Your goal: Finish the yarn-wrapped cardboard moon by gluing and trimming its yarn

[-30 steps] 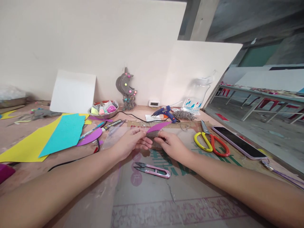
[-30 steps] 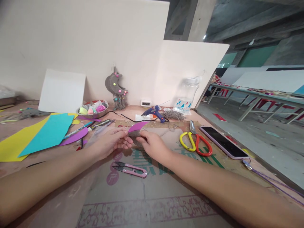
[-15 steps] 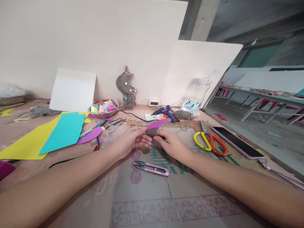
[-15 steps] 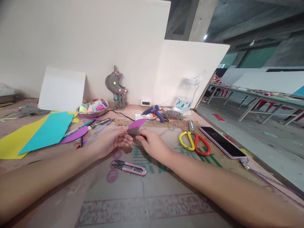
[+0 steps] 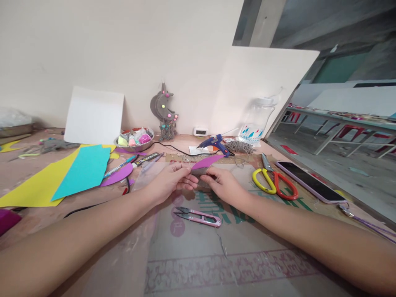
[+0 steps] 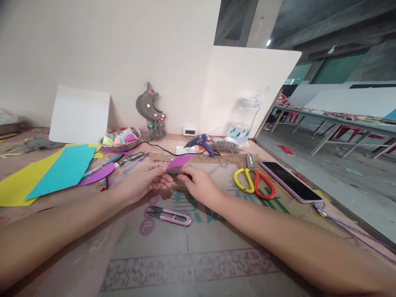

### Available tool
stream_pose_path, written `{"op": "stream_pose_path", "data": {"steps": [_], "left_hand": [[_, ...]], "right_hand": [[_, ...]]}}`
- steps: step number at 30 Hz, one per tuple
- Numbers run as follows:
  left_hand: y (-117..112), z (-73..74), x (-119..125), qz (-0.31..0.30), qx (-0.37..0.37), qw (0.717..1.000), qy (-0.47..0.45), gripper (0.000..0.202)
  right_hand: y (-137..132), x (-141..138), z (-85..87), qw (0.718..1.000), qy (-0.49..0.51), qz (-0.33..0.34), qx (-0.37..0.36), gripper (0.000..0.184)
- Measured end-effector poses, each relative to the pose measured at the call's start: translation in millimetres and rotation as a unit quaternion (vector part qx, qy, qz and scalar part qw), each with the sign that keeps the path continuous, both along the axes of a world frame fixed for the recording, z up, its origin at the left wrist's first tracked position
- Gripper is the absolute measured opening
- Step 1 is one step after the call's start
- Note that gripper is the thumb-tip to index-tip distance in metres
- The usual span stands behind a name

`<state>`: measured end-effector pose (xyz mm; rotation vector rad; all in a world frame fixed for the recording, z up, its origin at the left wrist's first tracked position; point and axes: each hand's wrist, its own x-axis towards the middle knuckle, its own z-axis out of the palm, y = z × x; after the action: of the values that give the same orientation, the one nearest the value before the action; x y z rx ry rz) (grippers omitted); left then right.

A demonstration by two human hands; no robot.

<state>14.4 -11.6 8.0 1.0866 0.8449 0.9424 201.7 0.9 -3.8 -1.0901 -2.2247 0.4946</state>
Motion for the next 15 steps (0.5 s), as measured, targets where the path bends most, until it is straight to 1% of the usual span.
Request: {"op": "stream_pose_path", "data": {"steps": [2, 4, 5, 7, 9, 10, 13, 15], "left_hand": [[0, 0.8, 0, 0.001, 0.003, 1.0, -0.008, 0.013], [0, 1.6, 0, -0.006, 0.009, 1.0, -0.029, 0.013], [0, 1.8, 0, -0.008, 0.013, 0.999, -0.042, 0.017], [0, 1.5, -1, 0.001, 0.019, 0.998, -0.055, 0.022], [0, 0.2, 0, 0.011, 0.02, 0.999, -0.043, 0.025], [0, -0.8, 0, 0.008, 0.021, 0.999, -0.029, 0.027], [0, -3.9, 1, -0.027, 0.036, 0.999, 0.017, 0.034], [0, -5.3, 2, -0.034, 0.052, 0.997, 0.033, 0.029]], "right_hand": [[1, 0, 0.9, 1.0, 0.001, 0.003, 0.007, 0.023], [2, 2, 3.1, 0.999, 0.007, 0.008, 0.037, 0.023], [3, 4, 4.9, 0.998, 0.013, 0.01, 0.067, 0.022], [6, 9, 9.6, 0.988, 0.023, 0.007, 0.151, 0.02], [7, 15, 14.8, 0.972, 0.016, 0.002, 0.234, 0.023], [8, 18, 17.0, 0.964, 0.006, 0.004, 0.265, 0.025], [8, 22, 19.8, 0.947, -0.025, 0.017, 0.318, 0.026], [8, 20, 18.5, 0.942, -0.038, 0.027, 0.332, 0.027]]}}
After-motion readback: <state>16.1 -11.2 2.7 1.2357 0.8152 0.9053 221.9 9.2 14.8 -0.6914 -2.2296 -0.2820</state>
